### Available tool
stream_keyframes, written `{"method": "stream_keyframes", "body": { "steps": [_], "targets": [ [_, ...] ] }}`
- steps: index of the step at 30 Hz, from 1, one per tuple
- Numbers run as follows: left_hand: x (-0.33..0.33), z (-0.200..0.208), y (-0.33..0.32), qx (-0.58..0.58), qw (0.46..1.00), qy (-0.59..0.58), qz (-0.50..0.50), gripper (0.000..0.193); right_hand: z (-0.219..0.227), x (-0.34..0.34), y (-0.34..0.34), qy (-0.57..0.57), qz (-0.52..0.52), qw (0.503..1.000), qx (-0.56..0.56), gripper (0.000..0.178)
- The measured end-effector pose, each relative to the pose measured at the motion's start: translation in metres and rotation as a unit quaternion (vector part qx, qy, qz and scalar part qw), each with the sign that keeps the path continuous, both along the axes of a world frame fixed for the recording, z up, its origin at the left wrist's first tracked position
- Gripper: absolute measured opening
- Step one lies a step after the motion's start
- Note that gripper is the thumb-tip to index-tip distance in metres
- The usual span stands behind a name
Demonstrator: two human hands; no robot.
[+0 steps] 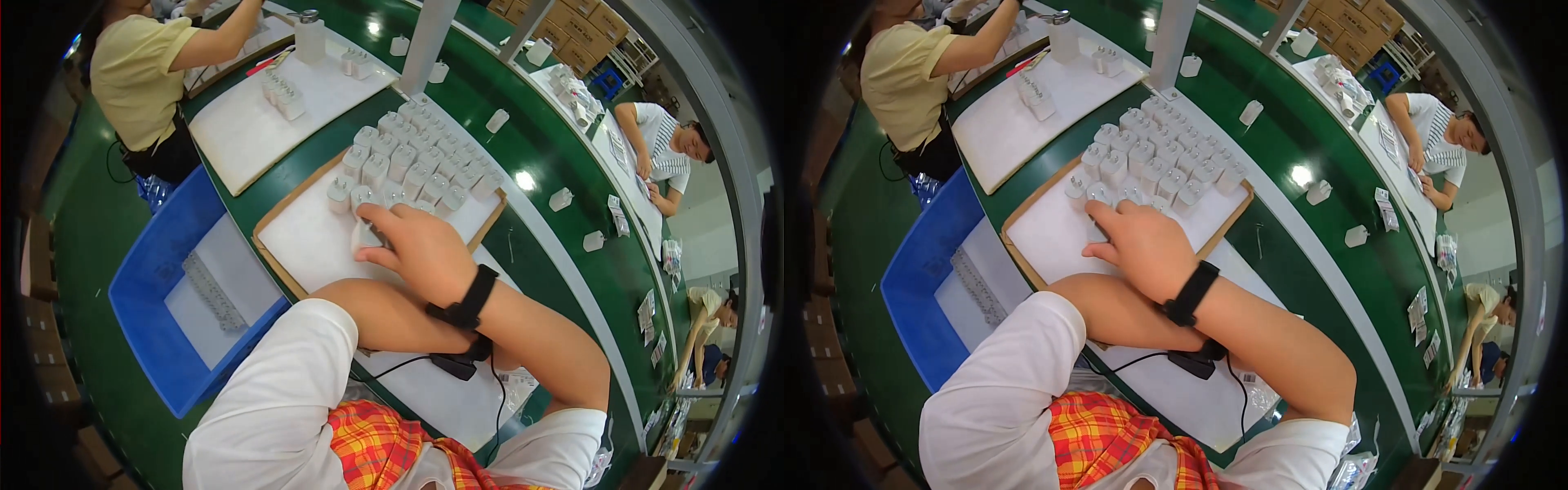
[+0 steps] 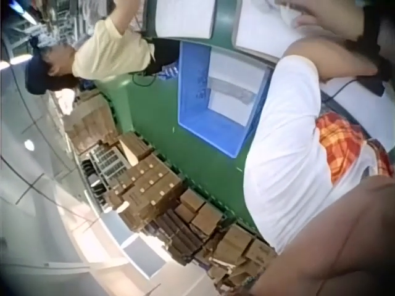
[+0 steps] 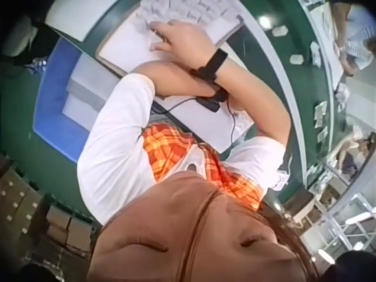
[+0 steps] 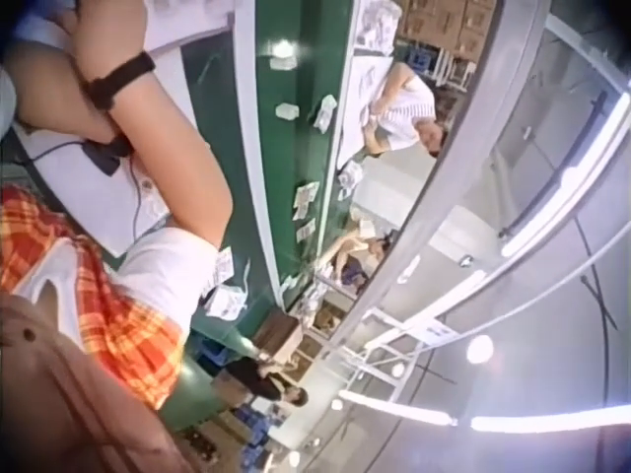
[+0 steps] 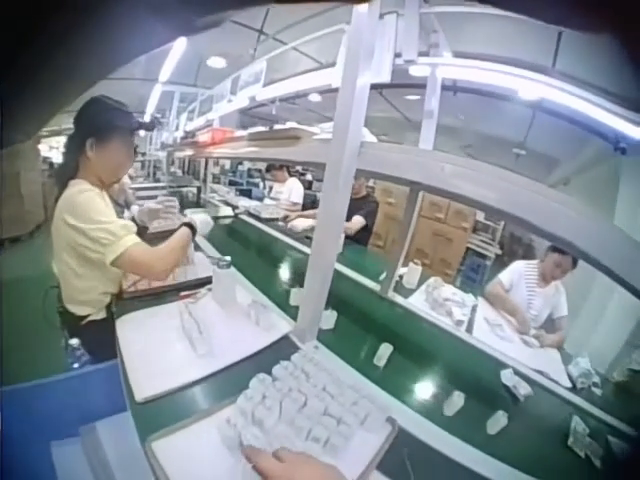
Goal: The person packages power adapters by hand, picking up an adapter and a plastic bag, sliding the adapter into the bag, and sealing the adhesive strip. They then place the packaged adapter onto the conveyor belt and repeat the process.
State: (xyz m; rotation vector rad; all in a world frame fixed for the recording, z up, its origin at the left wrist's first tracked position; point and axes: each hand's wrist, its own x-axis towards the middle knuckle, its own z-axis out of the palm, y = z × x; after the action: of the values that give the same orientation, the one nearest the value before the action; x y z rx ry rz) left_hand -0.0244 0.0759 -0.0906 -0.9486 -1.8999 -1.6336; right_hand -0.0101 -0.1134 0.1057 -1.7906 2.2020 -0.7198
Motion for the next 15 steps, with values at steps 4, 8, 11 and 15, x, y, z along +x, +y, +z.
{"method": "stream_keyframes", "body": {
  "steps": [4,8,11,15],
  "targets": [
    [0.002,0.021,-0.021,-0.078,0.996,-0.026,-0.023,0.025,-0.01,0.002,-0.014,0.012,-0.021,0.999,0.031,0.048],
    [0.014,0.037,-0.044,-0.158,0.985,-0.036,-0.057,0.025,-0.018,0.001,-0.018,0.035,-0.007,0.996,0.081,0.048],
    [0.0,0.052,-0.102,-0.215,0.974,-0.039,-0.062,0.025,-0.018,0.002,0.001,0.036,0.005,0.995,0.097,0.049],
    [0.046,0.057,-0.098,-0.287,0.955,-0.038,-0.06,0.025,0.014,-0.009,0.039,0.029,0.014,0.999,0.006,0.052]
  ]
}}
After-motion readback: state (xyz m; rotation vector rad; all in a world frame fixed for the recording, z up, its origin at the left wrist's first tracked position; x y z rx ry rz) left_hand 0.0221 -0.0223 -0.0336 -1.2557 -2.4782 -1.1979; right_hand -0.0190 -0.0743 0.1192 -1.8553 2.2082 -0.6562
